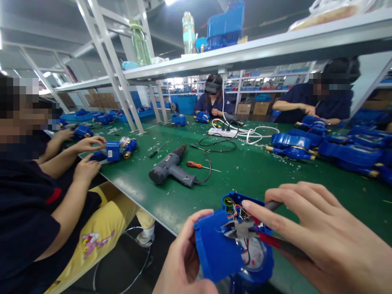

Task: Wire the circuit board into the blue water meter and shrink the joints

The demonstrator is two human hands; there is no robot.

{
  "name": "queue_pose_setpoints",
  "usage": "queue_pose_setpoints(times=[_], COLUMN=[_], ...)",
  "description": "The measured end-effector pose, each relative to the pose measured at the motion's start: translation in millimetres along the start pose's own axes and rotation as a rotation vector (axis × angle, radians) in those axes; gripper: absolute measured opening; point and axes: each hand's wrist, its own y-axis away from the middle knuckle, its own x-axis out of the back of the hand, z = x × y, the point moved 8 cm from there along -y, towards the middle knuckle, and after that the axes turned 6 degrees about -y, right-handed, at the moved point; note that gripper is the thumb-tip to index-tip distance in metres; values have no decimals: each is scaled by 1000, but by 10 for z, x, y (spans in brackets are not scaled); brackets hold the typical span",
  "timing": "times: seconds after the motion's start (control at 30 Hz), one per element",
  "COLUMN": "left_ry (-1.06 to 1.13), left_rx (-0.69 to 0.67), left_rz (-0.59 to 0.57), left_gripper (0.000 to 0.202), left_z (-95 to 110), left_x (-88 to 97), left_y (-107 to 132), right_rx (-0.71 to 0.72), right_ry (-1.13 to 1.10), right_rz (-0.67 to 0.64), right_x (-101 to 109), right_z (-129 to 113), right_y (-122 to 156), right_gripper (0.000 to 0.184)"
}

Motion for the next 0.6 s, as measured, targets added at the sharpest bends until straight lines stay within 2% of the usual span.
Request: queue_pose_setpoints(times=[0.27, 0.43, 0.6], left_ry=[-111, -161, -162], left_rx=[-7, -20, -14], left_rz=[111, 60, 193], left_gripper=[89, 87, 89], left_z=[65, 30, 57], left_x=[10, 0, 28], left_y=[66, 67, 84], right_rx=[65, 128, 124], right_ry=[89, 129, 136], right_rz=[-62, -58, -70], right_x=[-9, -2, -15], right_z=[-62, -101, -113], right_y=[-119, -185, -225], right_gripper=[46, 40, 31])
